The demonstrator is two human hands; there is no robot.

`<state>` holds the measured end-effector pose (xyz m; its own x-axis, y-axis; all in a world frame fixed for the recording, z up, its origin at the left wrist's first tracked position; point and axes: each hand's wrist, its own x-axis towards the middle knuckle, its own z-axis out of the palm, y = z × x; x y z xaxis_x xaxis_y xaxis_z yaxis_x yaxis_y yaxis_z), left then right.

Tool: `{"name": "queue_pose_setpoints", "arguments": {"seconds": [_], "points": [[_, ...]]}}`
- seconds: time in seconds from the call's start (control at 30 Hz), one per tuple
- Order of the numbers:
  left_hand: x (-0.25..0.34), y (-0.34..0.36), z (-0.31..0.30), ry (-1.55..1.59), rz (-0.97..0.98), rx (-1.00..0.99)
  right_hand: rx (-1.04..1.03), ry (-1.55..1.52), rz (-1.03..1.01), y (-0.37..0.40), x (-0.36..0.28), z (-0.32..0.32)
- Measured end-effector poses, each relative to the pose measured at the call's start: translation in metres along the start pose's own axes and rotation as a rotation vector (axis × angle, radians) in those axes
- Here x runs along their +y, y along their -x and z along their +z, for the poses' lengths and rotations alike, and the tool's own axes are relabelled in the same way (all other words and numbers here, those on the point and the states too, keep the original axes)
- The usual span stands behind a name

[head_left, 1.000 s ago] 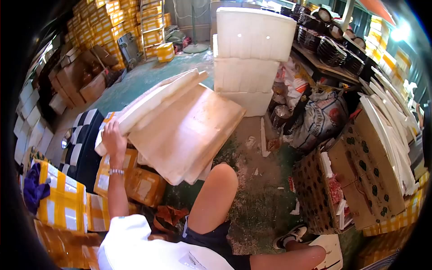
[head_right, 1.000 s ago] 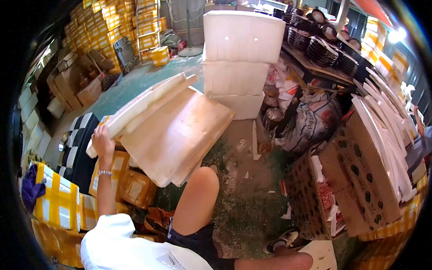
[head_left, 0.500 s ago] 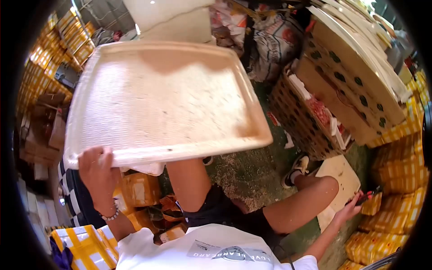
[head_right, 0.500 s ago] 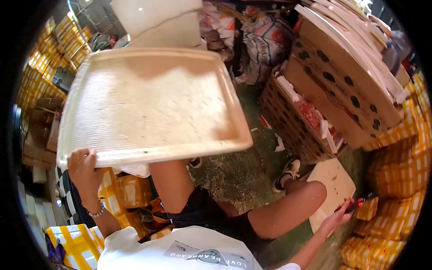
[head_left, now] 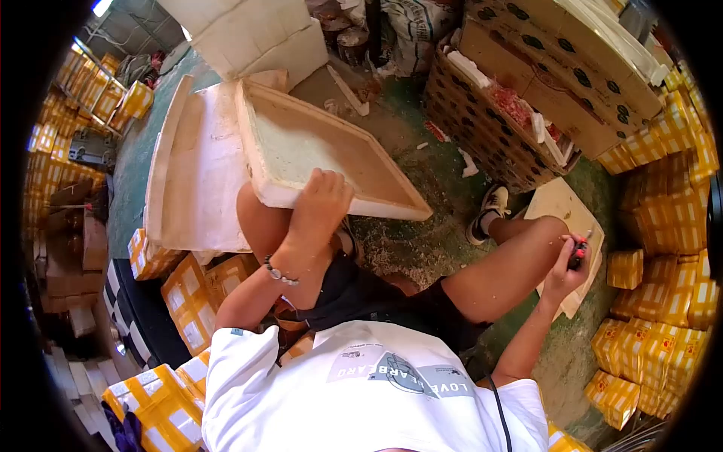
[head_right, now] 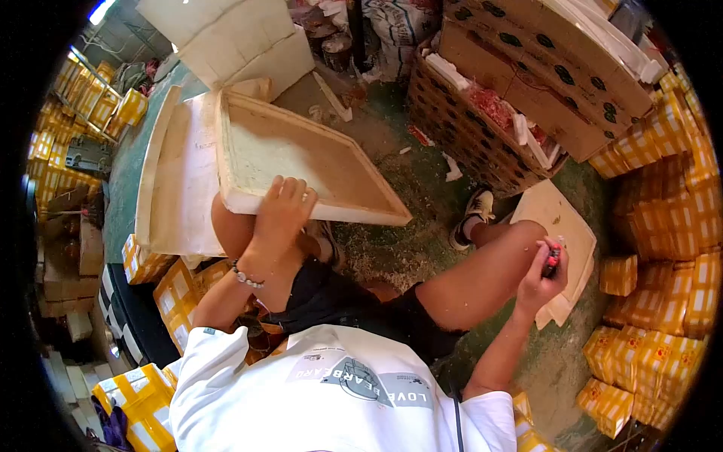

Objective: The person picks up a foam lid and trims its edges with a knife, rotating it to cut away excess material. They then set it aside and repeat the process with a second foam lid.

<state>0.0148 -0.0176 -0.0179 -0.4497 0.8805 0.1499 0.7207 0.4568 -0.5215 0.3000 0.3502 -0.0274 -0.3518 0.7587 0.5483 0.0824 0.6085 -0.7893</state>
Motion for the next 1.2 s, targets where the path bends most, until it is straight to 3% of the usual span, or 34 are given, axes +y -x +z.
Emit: {"name": "queue_pose_setpoints", "arguments": {"seconds": [0.03,0.13,0.17,0.23,0.27,0.33,0.43,0.5,0.53,0.6,0.7,0.87,1.0,1.2], "points": [[0.008,0.0,0.003,0.01,0.009,0.003,0.003,0.013,0.003,0.004,-0.007,-0.001],[0.018,-0.003,0.0,0.035,0.076,0.301,-0.037,0.04,0.114,0.015,-0.019,-0.009],[0.019,0.001,-0.001,0.053,0.094,0.302,-0.031,0.06,0.127,0.019,-0.019,-0.014],[0.02,0.019,-0.001,0.091,-0.055,0.339,0.055,0.117,0.135,0.026,-0.016,-0.03],[0.025,0.03,0.021,-0.048,-0.156,0.376,0.099,0.101,0.19,0.029,-0.013,-0.038],[0.035,0.099,0.179,-0.334,-0.175,0.148,0.203,0.001,0.282,0.031,-0.032,-0.042],[-0.022,0.053,0.055,0.542,-0.465,0.753,0.34,-0.126,0.307,0.031,-0.043,-0.048],[-0.03,0.035,0.029,0.704,-0.545,1.009,0.399,-0.235,0.279,0.016,-0.046,-0.048],[-0.031,0.032,0.03,0.709,-0.544,1.025,0.4,-0.275,0.305,0.008,-0.049,-0.046],[-0.03,0.03,0.037,1.268,-0.573,0.692,0.392,-0.358,0.337,-0.009,-0.052,-0.036],[-0.025,0.02,0.052,1.084,-0.479,0.631,0.39,-0.442,0.362,-0.033,-0.053,-0.015],[-0.018,-0.029,0.021,1.335,-0.375,0.592,0.282,-0.425,0.389,-0.062,-0.034,0.033],[-0.012,-0.064,0.014,1.249,-0.199,0.446,-0.04,-0.364,0.506,-0.093,-0.047,0.089],[-0.004,-0.092,0.035,1.254,-0.202,0.533,-0.465,-0.214,0.544,-0.097,-0.069,0.157]]}}
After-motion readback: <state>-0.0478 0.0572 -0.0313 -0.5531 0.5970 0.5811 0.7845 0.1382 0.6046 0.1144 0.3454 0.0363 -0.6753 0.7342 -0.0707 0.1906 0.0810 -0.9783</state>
